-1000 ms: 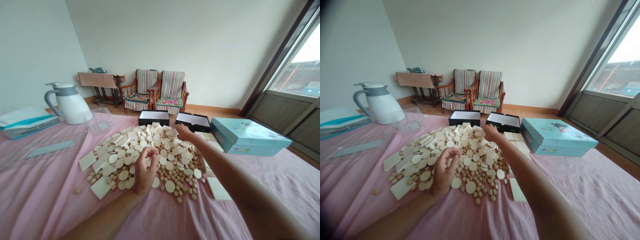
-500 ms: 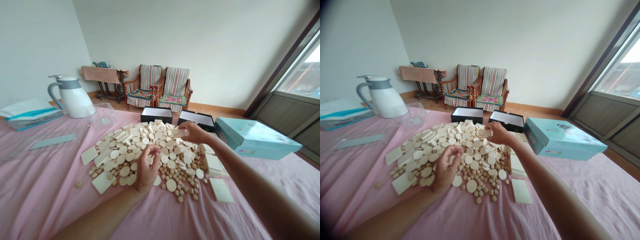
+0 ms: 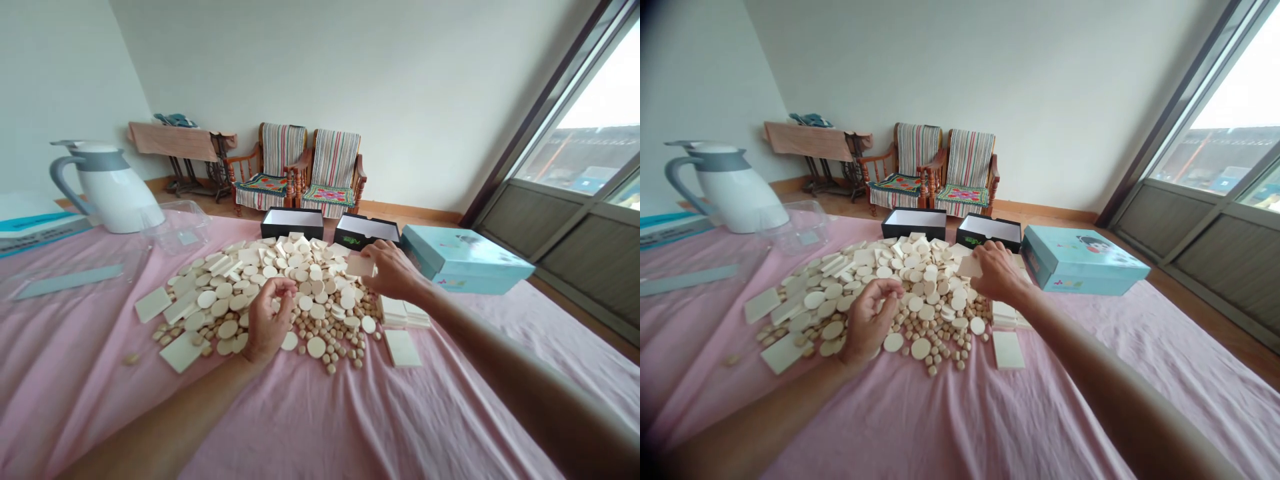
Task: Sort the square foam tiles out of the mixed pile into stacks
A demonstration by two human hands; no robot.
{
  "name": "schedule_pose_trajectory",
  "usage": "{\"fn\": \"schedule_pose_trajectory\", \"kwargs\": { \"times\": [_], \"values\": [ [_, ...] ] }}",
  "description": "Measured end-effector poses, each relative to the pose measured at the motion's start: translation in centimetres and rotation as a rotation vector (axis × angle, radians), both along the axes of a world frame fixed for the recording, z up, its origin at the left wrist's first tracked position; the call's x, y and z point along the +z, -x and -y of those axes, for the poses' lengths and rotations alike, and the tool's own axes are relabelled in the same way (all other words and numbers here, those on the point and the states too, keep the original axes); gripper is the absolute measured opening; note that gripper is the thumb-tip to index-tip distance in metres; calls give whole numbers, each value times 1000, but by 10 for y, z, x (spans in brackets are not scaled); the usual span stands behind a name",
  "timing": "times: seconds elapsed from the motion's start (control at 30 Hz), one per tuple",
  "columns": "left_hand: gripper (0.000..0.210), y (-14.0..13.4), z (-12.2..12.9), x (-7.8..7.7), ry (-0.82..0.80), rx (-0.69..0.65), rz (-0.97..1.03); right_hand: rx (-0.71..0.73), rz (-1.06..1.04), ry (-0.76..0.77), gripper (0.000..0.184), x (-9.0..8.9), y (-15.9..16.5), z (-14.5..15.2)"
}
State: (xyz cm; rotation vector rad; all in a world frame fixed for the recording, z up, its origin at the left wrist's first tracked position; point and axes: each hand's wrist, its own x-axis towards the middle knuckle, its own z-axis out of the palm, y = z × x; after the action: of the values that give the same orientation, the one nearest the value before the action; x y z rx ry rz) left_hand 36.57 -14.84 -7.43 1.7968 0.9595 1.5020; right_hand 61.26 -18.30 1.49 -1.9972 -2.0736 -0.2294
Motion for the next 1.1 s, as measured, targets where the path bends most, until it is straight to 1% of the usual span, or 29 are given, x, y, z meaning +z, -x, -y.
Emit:
{"fn": "schedule_pose_trajectory", "kwargs": {
  "times": [0.13,0.2,0.33,0.43,0.53,0.63,0.77,0.83,0.9,1.0,1.1],
  "values": [
    [12,0,0,-1,-3,-12,-16,-101,-189,-119,29,-18,-22,43],
    [12,-1,0,-1,-1,-19,-20,-153,-256,-140,27,-29,-30,71],
    [10,-3,-2,-2,-15,-27,-30,-284,-369,-83,28,-44,-35,121],
    [10,-2,-3,-3,-18,-35,-36,-383,-373,-26,28,-57,-34,144],
    [11,-1,-4,-4,-10,-42,-37,-462,-326,-10,30,-73,-33,152],
    [11,0,-3,-5,2,-40,-29,-451,-264,-81,32,-86,-31,151],
    [11,1,-3,-5,12,-43,-33,-456,-168,-182,31,-92,-25,148],
    [11,1,-3,-5,9,-38,-43,-471,-149,-170,31,-95,-24,149],
    [11,1,-4,-5,7,-33,-53,-461,-160,-115,28,-98,-24,152],
    [12,0,-4,-5,10,-36,-52,-429,-173,-50,21,-95,-28,156],
    [11,0,-4,-5,12,-35,-44,-373,-190,-80,17,-79,-31,152]
  ]
}}
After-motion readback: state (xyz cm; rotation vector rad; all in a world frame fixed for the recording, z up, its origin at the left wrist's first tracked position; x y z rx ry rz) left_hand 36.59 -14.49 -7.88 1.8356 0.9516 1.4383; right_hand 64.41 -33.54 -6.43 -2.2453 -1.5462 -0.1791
